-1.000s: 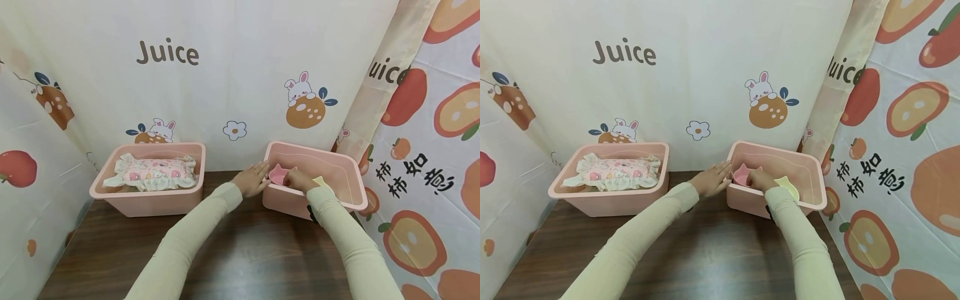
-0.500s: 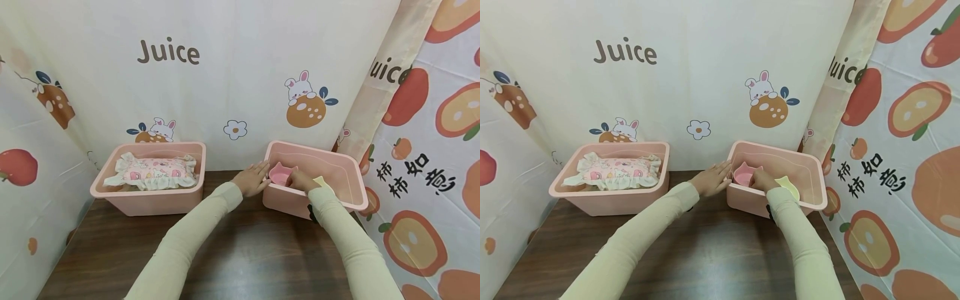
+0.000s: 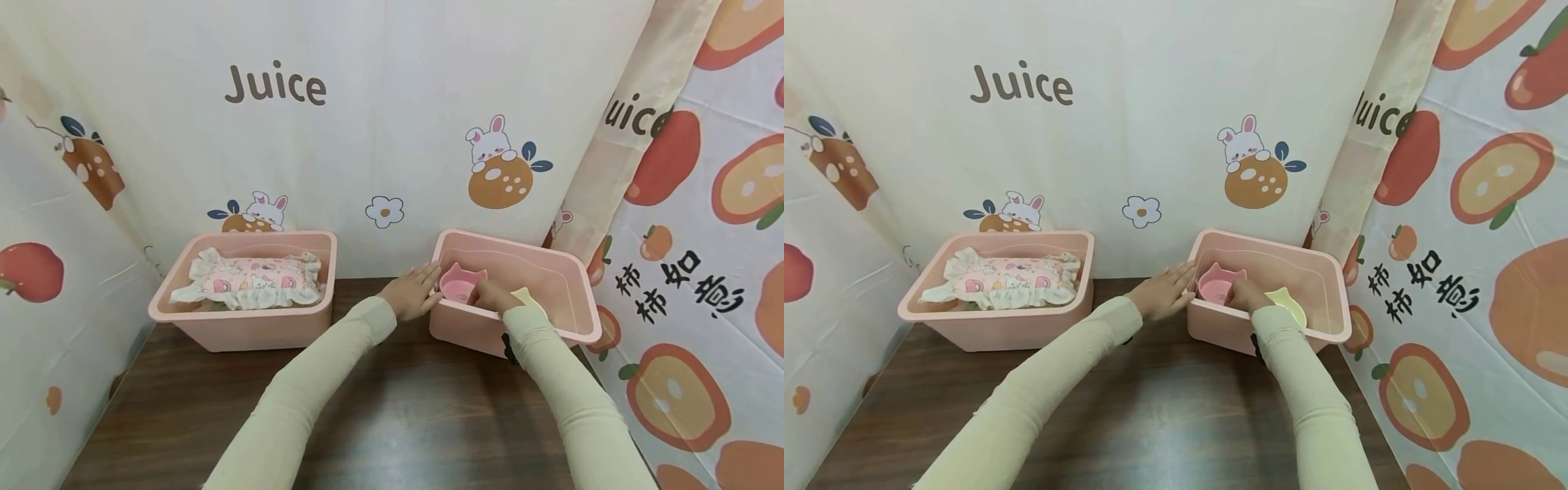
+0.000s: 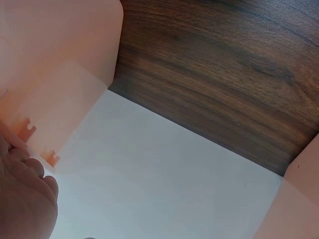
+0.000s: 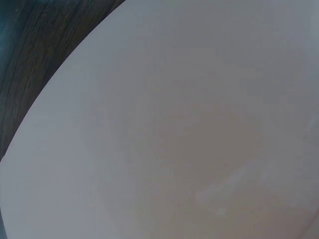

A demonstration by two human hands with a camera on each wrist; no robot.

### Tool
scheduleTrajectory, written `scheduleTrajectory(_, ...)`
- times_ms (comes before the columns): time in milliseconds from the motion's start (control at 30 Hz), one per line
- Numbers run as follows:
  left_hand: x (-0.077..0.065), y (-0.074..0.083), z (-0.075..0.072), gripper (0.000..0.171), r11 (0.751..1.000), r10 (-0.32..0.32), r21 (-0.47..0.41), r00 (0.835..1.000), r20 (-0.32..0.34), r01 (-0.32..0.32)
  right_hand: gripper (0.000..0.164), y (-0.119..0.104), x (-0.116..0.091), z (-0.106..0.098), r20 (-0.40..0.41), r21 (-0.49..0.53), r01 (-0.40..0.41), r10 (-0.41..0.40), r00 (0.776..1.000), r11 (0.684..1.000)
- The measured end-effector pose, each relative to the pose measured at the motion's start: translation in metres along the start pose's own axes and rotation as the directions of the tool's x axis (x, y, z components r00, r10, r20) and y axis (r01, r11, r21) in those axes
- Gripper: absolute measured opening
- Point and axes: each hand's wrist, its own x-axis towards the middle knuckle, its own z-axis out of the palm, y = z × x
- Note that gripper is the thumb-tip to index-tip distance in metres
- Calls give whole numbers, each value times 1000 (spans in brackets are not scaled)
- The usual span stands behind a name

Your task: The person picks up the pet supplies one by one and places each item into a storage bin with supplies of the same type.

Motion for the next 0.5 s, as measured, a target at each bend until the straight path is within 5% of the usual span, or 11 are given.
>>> scheduleTrajectory(267,1,1,0,65,1000,11,13,1000,-19,-11,10,-16,-10,-2,-25,-31,-57,56,998,998)
scheduleTrajectory(500,0,1,-3,66,1000,-10,5,1000,13,10,15,-18,-9,0,-5,-47,12,-12,1000,999)
